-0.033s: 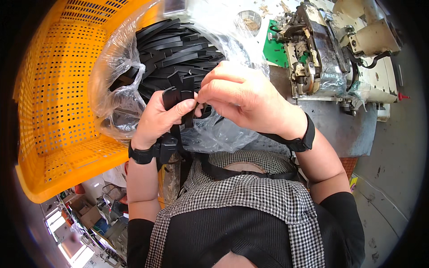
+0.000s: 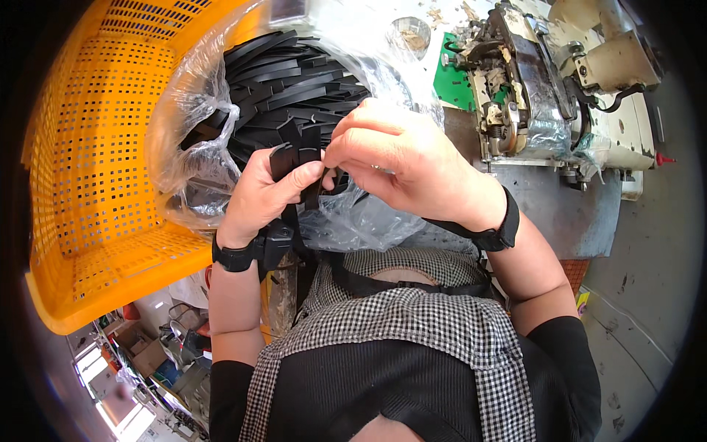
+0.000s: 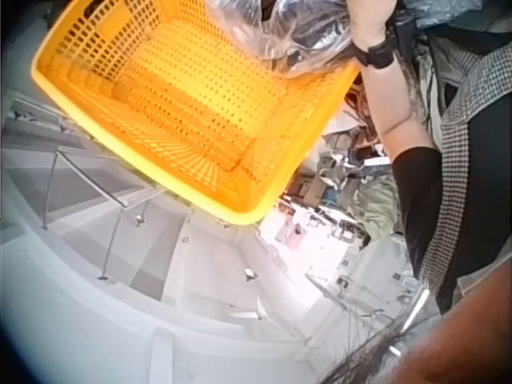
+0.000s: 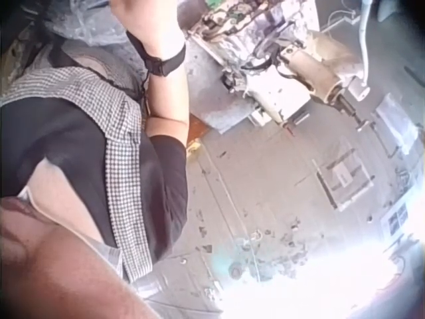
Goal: Selecting shoe strap components from a basket and feeding them into an industrial finishing machine for processing.
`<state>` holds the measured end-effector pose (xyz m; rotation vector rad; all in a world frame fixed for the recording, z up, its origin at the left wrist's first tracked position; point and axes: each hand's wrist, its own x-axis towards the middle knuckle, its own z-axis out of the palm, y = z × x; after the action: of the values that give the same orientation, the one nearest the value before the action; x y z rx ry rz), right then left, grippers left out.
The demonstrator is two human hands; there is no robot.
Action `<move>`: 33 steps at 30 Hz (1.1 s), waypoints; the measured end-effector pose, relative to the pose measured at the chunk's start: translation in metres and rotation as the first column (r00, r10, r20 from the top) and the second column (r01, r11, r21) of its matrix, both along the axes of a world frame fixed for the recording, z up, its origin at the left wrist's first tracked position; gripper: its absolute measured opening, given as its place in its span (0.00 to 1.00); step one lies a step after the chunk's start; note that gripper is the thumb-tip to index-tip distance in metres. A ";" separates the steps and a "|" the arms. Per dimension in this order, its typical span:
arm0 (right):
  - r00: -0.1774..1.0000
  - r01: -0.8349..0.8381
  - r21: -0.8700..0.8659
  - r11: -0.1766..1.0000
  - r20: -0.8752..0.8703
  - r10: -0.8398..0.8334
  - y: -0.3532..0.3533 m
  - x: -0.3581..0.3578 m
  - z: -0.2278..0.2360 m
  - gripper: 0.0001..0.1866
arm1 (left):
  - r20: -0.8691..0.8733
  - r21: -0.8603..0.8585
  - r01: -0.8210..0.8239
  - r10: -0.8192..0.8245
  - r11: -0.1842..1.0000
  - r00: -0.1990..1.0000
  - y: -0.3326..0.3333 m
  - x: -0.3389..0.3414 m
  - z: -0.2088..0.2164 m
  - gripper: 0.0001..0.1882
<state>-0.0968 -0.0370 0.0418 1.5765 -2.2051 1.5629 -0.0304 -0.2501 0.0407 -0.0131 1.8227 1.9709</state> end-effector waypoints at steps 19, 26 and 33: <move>0.974 0.183 -0.015 0.983 -0.134 -0.183 0.007 -0.004 0.070 0.12 | -0.184 0.070 -0.010 0.022 0.998 0.983 0.023 -0.011 0.046 0.16; 0.982 0.171 -0.099 0.980 -0.068 -0.178 0.033 0.008 0.094 0.17 | -0.125 0.361 0.206 -0.172 0.910 0.977 0.041 -0.014 0.083 0.12; 0.934 0.290 -0.058 0.955 -0.198 -0.296 0.061 0.028 0.098 0.19 | -0.136 0.315 0.250 -0.217 0.915 0.967 0.062 -0.011 0.088 0.14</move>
<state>-0.0684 0.0240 0.1395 1.2616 -2.1729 1.2806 -0.0416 -0.1886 0.1291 0.3961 1.4472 2.1034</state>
